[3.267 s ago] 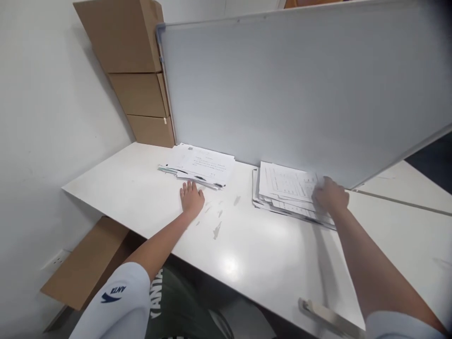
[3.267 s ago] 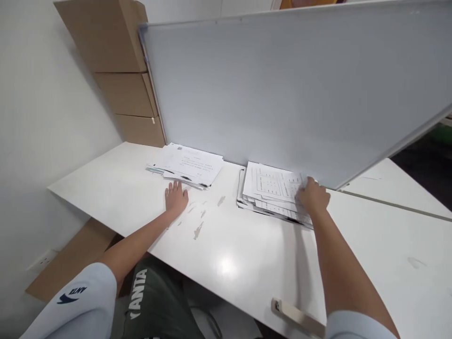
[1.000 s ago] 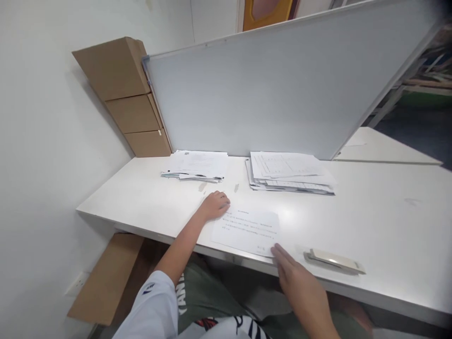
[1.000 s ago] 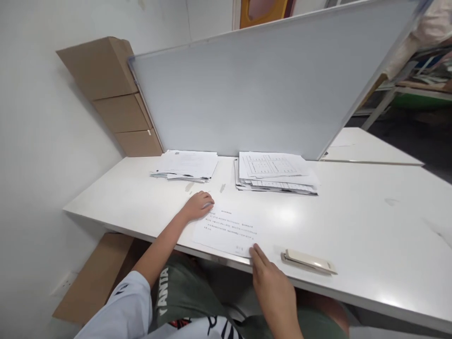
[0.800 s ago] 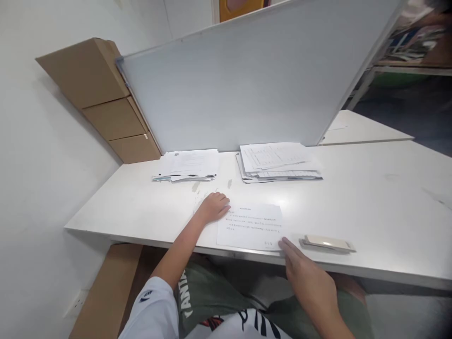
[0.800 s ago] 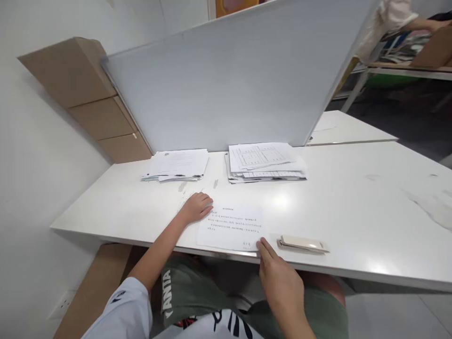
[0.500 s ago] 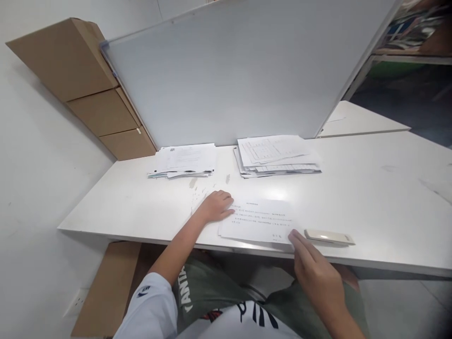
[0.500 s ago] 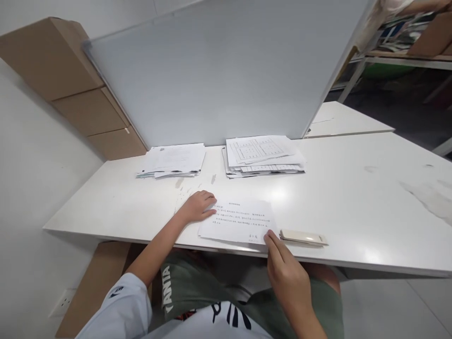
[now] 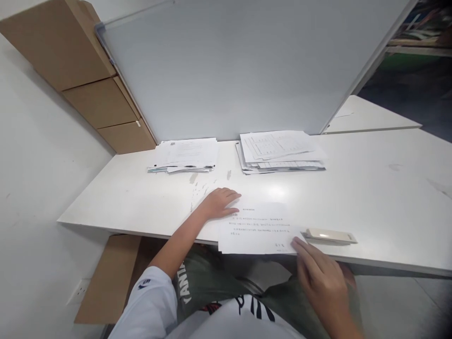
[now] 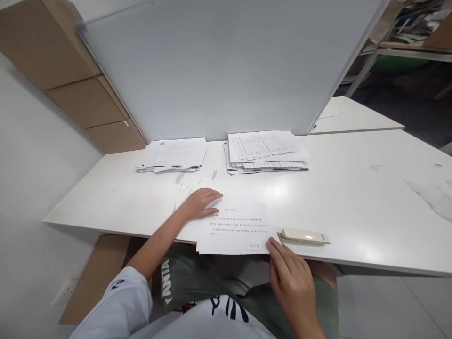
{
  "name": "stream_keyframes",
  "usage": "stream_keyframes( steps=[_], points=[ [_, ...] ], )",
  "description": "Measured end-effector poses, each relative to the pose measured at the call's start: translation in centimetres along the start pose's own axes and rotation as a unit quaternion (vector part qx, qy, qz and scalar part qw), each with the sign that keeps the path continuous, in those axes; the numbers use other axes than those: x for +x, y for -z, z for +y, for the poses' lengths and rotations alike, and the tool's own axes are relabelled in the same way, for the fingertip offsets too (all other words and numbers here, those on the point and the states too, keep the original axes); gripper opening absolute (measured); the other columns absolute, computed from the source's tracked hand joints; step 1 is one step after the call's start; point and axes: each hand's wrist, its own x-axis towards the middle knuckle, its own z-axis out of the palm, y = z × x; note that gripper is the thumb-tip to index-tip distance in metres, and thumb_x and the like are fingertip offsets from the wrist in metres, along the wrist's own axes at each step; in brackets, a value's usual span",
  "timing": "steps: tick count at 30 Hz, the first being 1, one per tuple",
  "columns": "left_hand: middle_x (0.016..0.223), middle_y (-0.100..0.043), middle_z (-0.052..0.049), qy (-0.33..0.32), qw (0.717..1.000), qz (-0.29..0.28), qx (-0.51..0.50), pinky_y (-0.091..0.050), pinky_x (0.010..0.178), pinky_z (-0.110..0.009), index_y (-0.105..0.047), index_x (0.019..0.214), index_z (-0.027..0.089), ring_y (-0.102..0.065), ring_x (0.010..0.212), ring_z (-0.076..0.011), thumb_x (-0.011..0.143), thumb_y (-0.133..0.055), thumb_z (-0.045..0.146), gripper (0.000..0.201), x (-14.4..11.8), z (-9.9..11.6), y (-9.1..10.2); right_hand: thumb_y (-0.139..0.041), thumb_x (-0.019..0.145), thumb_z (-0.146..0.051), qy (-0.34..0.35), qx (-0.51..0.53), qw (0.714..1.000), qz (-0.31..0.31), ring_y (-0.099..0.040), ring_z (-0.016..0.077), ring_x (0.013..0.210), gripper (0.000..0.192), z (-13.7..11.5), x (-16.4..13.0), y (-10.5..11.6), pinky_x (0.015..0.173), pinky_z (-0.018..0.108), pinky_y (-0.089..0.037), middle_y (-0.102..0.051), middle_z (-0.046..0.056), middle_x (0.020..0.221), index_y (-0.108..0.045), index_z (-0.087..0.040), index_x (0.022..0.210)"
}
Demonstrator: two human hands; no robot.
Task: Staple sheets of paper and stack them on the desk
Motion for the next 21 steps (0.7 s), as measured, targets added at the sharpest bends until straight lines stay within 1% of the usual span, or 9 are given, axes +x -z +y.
stream_keyframes(
  steps=[4, 6, 9, 13, 14, 17, 19, 21],
  points=[
    [0.131, -0.063, -0.012, 0.014, 1.0, 0.003, -0.005, -0.044, 0.103, -0.041, -0.057, 0.134, 0.019, -0.056, 0.122, -0.0261, 0.097, -0.052, 0.047, 0.047, 0.1, -0.5, -0.1, -0.05, 0.092, -0.011, -0.052, -0.058, 0.997, 0.01, -0.068, 0.031, 0.104, 0.04, 0.0, -0.2, 0.0, 0.085, 0.044, -0.052, -0.073, 0.01, 0.111, -0.056, -0.022, 0.129],
    [0.129, -0.064, -0.012, 0.014, 1.0, -0.001, -0.013, -0.044, 0.104, -0.04, -0.058, 0.133, 0.018, -0.056, 0.121, -0.0258, 0.097, -0.052, 0.045, 0.045, 0.2, -0.7, 0.0, -0.05, 0.091, -0.012, -0.057, -0.068, 0.996, 0.008, -0.067, 0.032, 0.108, 0.037, 0.1, 0.0, 0.0, 0.087, 0.046, -0.052, -0.074, 0.01, 0.109, -0.059, -0.021, 0.126],
    [0.127, -0.065, -0.011, 0.019, 1.0, -0.001, -0.021, -0.043, 0.105, -0.04, -0.061, 0.129, 0.019, -0.056, 0.121, -0.0253, 0.097, -0.05, 0.043, 0.042, 0.4, -1.0, 0.2, -0.047, 0.092, -0.012, -0.07, -0.049, 0.996, 0.011, -0.069, 0.0279, 0.104, 0.034, -0.1, 0.4, 0.1, 0.089, 0.043, -0.053, -0.074, 0.011, 0.11, -0.061, -0.019, 0.122],
    [0.127, -0.064, -0.01, 0.035, 0.999, 0.002, -0.008, -0.043, 0.106, -0.043, -0.062, 0.127, 0.021, -0.056, 0.121, -0.026, 0.096, -0.048, 0.044, 0.041, 1.3, -1.7, 0.5, -0.04, 0.094, -0.014, -0.114, -0.004, 0.993, -0.035, -0.066, 0.025, 0.112, 0.036, -0.2, 0.9, 0.3, 0.098, 0.044, -0.052, -0.072, 0.011, 0.116, -0.064, -0.02, 0.12],
    [0.128, -0.064, -0.009, 0.036, 0.999, -0.001, -0.005, -0.043, 0.105, -0.043, -0.062, 0.127, 0.021, -0.056, 0.121, -0.026, 0.096, -0.047, 0.045, 0.042, 1.5, -1.8, 0.5, -0.04, 0.094, -0.014, -0.123, 0.002, 0.992, -0.038, -0.065, 0.0248, 0.114, 0.036, -0.2, 1.0, 0.4, 0.1, 0.044, -0.052, -0.072, 0.011, 0.117, -0.065, -0.02, 0.119],
    [0.126, -0.065, -0.009, 0.029, 1.0, 0.0, -0.005, -0.044, 0.104, -0.041, -0.063, 0.124, 0.02, -0.056, 0.119, -0.0249, 0.096, -0.045, 0.045, 0.042, 1.7, -1.8, 0.7, -0.039, 0.095, -0.015, -0.159, 0.004, 0.987, -0.009, -0.064, 0.0244, 0.116, 0.036, -0.3, 0.8, 0.6, 0.102, 0.044, -0.051, -0.071, 0.012, 0.119, -0.065, -0.018, 0.119],
    [0.125, -0.065, -0.009, 0.019, 1.0, 0.014, -0.009, -0.044, 0.103, -0.04, -0.063, 0.123, 0.018, -0.057, 0.117, -0.0243, 0.097, -0.044, 0.045, 0.041, 1.6, -1.7, 0.6, -0.038, 0.096, -0.014, -0.179, 0.007, 0.984, 0.009, -0.065, 0.0239, 0.115, 0.035, -0.3, 0.5, 0.8, 0.102, 0.043, -0.052, -0.071, 0.012, 0.118, -0.065, -0.018, 0.118],
    [0.123, -0.066, -0.01, 0.011, 0.999, 0.03, -0.013, -0.045, 0.102, -0.04, -0.064, 0.121, 0.017, -0.057, 0.115, -0.0242, 0.098, -0.044, 0.045, 0.041, 1.6, -1.7, 0.6, -0.038, 0.096, -0.015, -0.189, 0.013, 0.982, 0.014, -0.065, 0.0241, 0.115, 0.036, -0.2, 0.2, 0.8, 0.101, 0.043, -0.052, -0.071, 0.012, 0.118, -0.064, -0.019, 0.119]
  ],
)
